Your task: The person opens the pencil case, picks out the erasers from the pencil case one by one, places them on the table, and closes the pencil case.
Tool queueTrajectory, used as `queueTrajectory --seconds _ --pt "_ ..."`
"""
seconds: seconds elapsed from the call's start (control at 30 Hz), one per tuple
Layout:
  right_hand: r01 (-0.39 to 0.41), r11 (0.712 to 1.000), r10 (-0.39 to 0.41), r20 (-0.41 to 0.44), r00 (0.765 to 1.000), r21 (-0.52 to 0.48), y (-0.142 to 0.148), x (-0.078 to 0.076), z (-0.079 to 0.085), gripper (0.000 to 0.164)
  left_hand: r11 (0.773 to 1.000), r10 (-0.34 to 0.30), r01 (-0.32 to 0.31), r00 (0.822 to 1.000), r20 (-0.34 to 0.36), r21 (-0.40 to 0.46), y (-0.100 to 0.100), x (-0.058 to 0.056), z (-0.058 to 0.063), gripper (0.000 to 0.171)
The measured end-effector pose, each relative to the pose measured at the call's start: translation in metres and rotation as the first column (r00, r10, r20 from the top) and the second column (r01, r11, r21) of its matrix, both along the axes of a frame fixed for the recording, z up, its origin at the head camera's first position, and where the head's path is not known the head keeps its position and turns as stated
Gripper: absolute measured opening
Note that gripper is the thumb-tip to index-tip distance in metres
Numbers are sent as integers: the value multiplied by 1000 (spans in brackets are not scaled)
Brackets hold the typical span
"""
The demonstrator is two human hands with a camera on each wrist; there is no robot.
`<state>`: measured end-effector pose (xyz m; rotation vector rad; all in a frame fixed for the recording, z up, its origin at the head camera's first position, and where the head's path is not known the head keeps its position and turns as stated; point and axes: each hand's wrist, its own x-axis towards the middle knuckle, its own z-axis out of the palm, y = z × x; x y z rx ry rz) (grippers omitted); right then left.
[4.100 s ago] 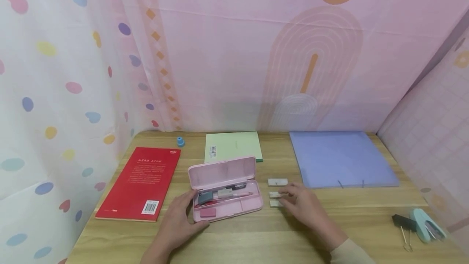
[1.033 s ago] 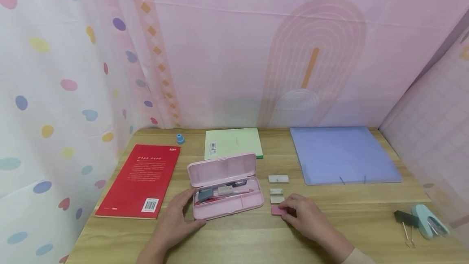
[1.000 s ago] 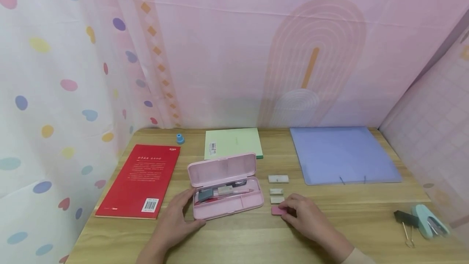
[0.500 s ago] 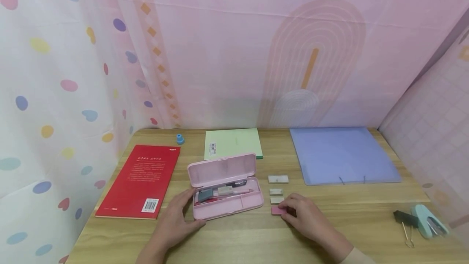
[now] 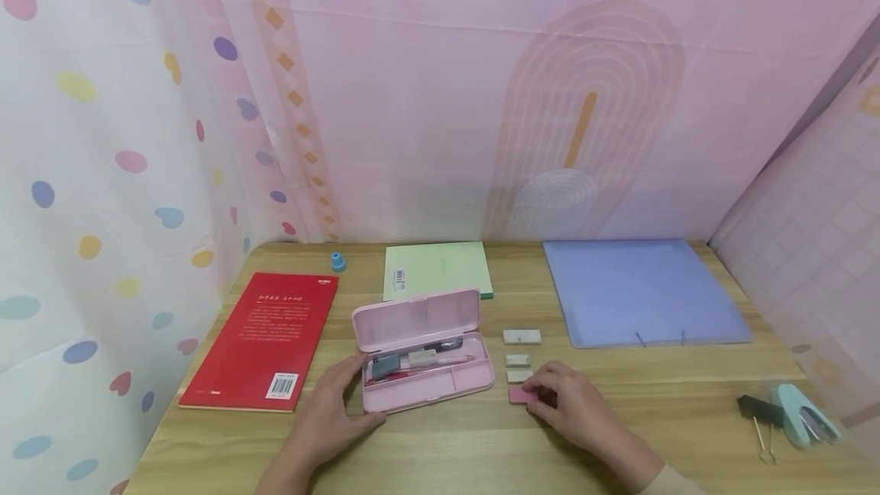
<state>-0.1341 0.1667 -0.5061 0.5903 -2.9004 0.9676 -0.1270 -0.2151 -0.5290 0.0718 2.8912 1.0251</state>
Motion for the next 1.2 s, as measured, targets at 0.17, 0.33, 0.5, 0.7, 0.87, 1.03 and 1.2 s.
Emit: queueTrajectory --seconds 0.17,0.33,0.5,0.7,0.87,1.03,1.2 --pt "100 983 -115 -90 989 -155 -1 -9 30 15 1000 4 -4 1000 1 1 1 0 0 101" --pt "26 993 -35 -77 996 -119 -38 -28 47 17 1000 5 -5 1000 -2 -7 -3 1 2 102" --pt "-139 990 140 -31 990 18 -97 -48 33 25 1000 -4 4 1000 -10 13 -6 1 2 100" --pt "-180 970 185 -20 982 162 -136 -61 14 23 1000 -21 22 999 -28 23 -5 1 1 98" --pt "-171 967 178 -22 984 190 -142 -63 9 23 1000 -27 28 999 -42 13 -2 0 1 98" --pt "-179 968 180 15 984 173 -145 -65 13 25 1000 -26 26 999 -41 -1 -1 -2 2 98" --pt "-197 969 179 126 976 150 -148 -68 15 25 1000 -6 6 1000 -14 1 -2 -1 -1 99"
